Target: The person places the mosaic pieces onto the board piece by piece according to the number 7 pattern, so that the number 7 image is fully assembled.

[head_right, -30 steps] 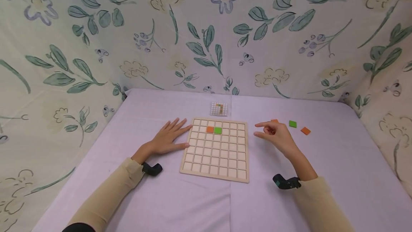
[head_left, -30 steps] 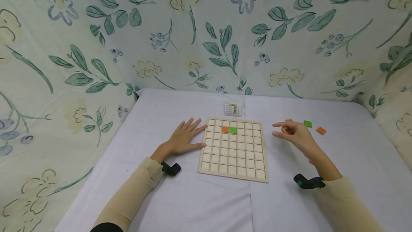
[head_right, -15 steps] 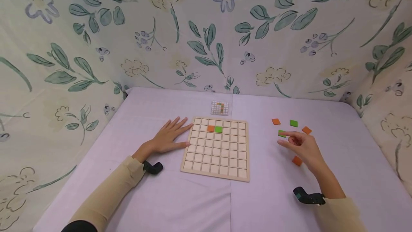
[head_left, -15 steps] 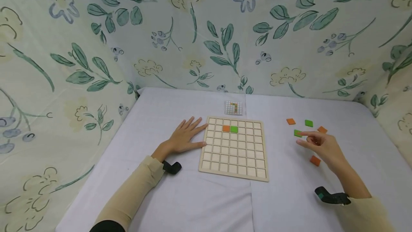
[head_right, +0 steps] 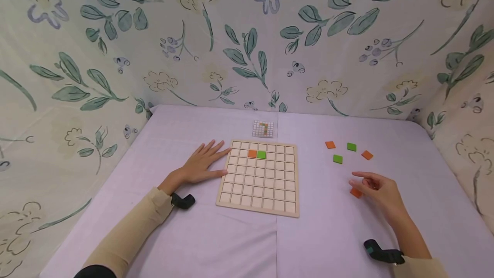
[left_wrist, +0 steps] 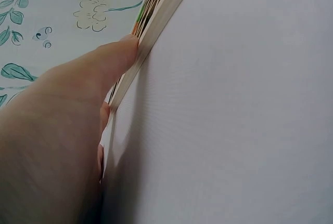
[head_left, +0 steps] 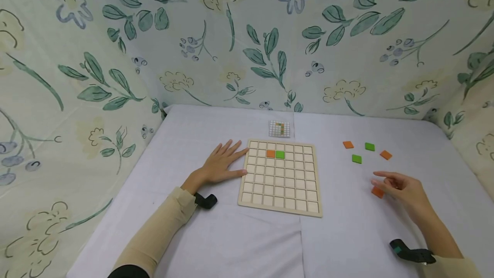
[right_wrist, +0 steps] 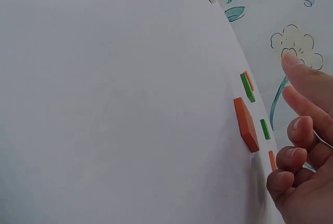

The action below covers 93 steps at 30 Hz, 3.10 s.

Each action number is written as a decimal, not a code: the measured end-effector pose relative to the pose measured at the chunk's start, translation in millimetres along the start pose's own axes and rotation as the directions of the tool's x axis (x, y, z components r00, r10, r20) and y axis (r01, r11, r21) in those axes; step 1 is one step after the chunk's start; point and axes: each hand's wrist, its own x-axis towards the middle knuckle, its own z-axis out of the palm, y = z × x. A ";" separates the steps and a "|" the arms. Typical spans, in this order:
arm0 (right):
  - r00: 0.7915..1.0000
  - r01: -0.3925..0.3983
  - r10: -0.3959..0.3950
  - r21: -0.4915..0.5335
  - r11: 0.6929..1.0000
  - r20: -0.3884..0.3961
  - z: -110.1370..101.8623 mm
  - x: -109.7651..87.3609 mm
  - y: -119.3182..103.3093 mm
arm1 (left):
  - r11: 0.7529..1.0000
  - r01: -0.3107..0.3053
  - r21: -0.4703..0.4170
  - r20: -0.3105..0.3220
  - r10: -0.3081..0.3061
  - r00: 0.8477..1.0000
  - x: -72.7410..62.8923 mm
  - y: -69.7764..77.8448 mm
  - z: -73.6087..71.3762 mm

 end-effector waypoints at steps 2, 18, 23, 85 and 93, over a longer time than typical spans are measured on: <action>1.000 -0.022 0.022 -0.019 1.000 -0.002 0.6 -1.7 3.0 | 1.000 0.000 -0.002 0.001 0.000 1.000 -0.3 0.5 -0.2; 0.996 -0.092 0.093 -0.100 0.991 0.006 2.9 -5.3 17.8 | 1.000 0.002 -0.016 0.002 -0.002 1.000 -1.1 0.4 -0.8; 0.999 -0.040 0.042 -0.092 0.995 0.016 3.2 -5.3 19.7 | 1.000 -0.001 -0.029 -0.007 0.001 1.000 -2.7 1.1 -1.4; 0.999 0.032 -0.035 -0.200 0.979 -0.013 1.9 -6.2 23.1 | 1.000 0.000 -0.018 -0.010 0.000 1.000 -1.6 1.9 0.0; 0.998 0.067 -0.070 -0.201 0.977 -0.007 -0.6 0.3 8.1 | 1.000 -0.001 -0.025 -0.006 0.001 1.000 -1.6 1.2 0.0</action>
